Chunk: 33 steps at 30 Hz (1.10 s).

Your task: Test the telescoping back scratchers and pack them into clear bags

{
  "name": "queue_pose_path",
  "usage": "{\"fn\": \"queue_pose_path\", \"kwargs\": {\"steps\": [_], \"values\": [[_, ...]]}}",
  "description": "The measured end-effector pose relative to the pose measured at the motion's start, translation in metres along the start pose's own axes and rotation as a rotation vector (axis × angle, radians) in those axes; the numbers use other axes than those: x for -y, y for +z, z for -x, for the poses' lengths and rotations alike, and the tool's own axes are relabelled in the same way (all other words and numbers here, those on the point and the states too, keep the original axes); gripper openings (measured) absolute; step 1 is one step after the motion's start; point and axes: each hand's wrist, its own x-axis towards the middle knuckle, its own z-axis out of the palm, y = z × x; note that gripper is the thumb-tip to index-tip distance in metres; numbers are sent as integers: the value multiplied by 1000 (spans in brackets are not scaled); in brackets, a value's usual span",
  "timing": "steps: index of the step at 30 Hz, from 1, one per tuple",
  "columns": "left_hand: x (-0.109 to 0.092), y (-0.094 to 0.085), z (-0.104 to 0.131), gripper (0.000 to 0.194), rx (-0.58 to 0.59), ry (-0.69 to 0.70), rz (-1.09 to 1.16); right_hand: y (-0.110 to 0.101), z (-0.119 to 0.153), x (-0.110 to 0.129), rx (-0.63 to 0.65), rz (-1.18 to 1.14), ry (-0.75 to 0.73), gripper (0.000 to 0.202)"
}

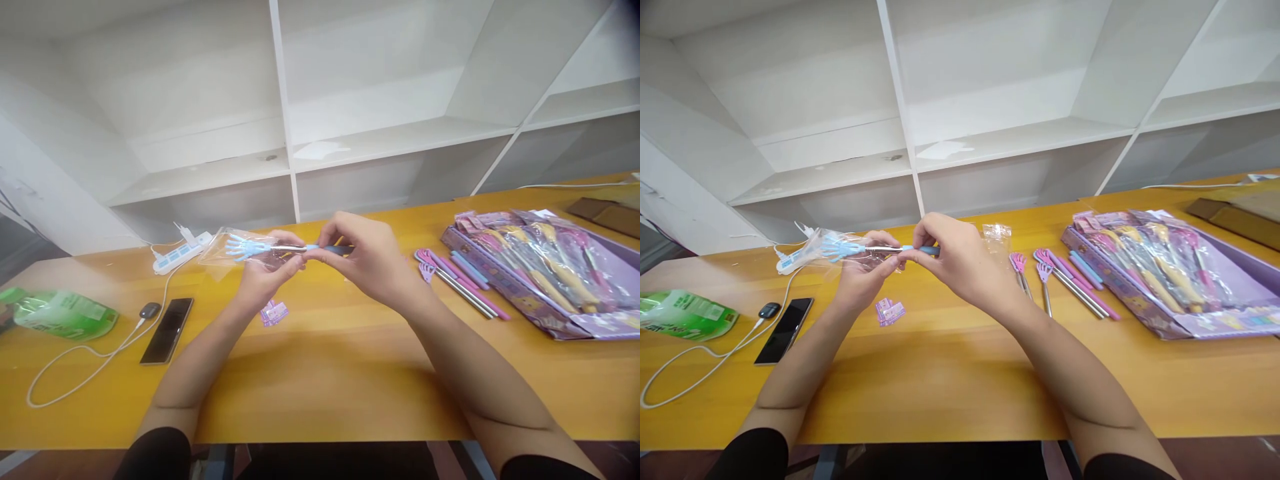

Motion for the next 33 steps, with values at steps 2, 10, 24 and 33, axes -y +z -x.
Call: {"fn": "queue_pose_path", "kwargs": {"steps": [2,10,24,33], "values": [[3,0,-1,25,20,3,21,3,0,1,-11,6,-19,43],[-3,-8,-11,24,-148,2,152,-13,-2,-2,180,53,108,18],[10,0,-6,38,-41,-158,66,5,9,18,96,163,-123,13],[2,-3,-11,43,-110,-291,172,-5,8,15,235,128,-256,31]]}}
